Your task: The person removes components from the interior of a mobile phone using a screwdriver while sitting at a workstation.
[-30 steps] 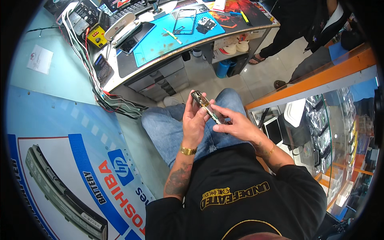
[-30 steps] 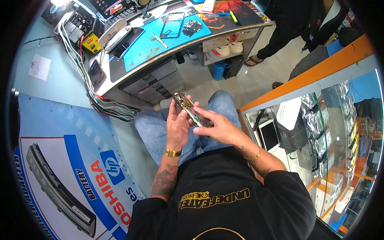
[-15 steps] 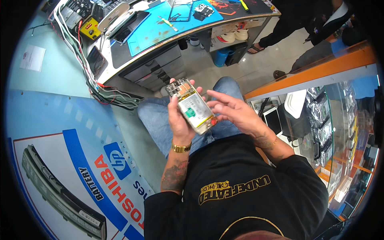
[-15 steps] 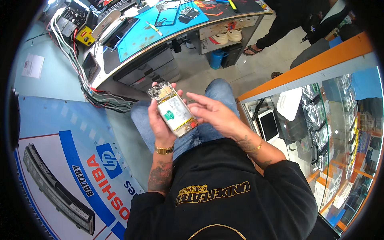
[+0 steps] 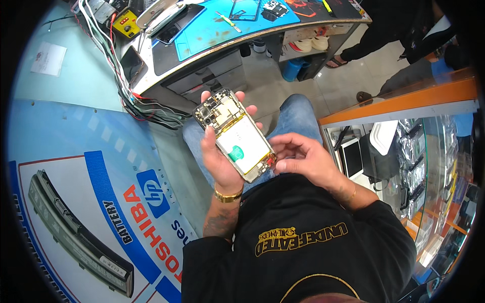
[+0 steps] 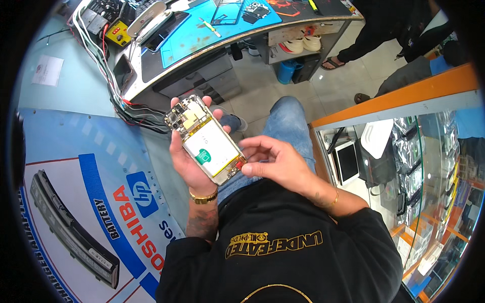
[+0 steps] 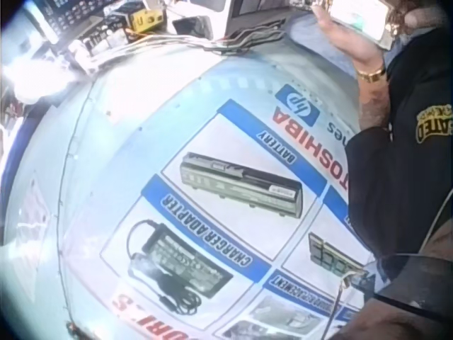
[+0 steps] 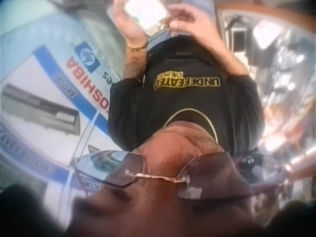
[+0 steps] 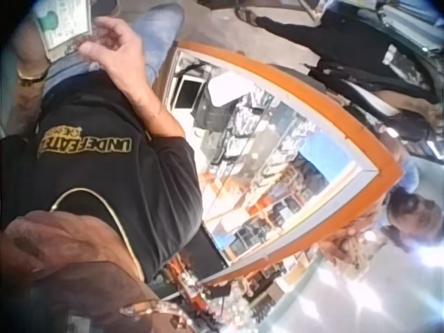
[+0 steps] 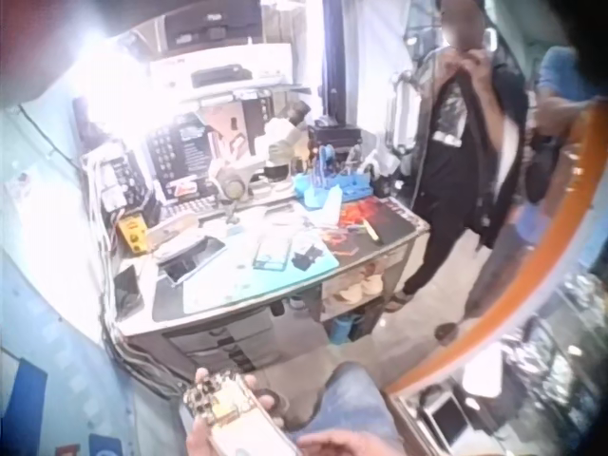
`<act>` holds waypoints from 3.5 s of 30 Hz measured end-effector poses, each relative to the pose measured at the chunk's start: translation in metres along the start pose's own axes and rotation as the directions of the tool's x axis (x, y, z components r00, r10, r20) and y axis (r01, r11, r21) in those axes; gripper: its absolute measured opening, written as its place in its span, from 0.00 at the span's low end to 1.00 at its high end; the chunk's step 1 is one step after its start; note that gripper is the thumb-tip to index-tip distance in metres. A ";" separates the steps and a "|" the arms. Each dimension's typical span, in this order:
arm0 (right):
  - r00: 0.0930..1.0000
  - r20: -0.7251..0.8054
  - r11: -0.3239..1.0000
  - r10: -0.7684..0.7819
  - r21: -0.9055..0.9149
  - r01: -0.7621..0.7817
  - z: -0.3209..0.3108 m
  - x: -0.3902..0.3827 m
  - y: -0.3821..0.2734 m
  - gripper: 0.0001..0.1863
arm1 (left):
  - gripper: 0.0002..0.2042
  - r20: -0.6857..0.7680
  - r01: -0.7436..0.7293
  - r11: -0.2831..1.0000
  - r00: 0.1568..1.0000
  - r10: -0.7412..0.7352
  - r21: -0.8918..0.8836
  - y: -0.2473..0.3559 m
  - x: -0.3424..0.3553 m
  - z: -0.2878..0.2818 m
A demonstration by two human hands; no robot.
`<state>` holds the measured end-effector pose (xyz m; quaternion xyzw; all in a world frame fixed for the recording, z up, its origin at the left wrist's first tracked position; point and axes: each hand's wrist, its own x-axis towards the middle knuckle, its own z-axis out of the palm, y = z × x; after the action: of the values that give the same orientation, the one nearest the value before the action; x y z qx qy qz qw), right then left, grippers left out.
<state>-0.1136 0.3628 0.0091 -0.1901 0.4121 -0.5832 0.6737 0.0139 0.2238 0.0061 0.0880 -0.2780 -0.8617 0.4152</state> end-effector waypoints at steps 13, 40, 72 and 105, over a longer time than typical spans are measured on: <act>0.999 0.027 0.946 0.026 -0.325 -0.016 -0.025 0.021 0.053 0.49 | 0.29 -0.386 0.259 0.765 0.922 -0.015 0.589 -0.040 -0.047 -0.032; 0.997 0.069 0.965 0.044 -0.259 -0.025 -0.050 0.001 0.061 0.43 | 0.14 -0.291 0.261 0.800 0.950 -0.114 0.541 -0.025 -0.041 -0.056; 0.786 0.201 0.243 -0.585 -0.881 0.407 -0.002 0.047 -0.015 0.33 | 0.23 -0.237 0.085 0.991 0.966 -0.108 -0.106 -0.031 0.005 -0.041; 0.975 -0.084 0.947 -0.204 -0.271 0.175 0.009 0.024 -0.043 0.11 | 0.25 -0.129 -0.037 0.990 0.991 0.019 -0.139 -0.001 -0.019 0.014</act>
<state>-0.1344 0.3272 0.0381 -0.2835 0.5021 -0.5954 0.5595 0.0201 0.2444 0.0157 0.1095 -0.1904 -0.8658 0.4495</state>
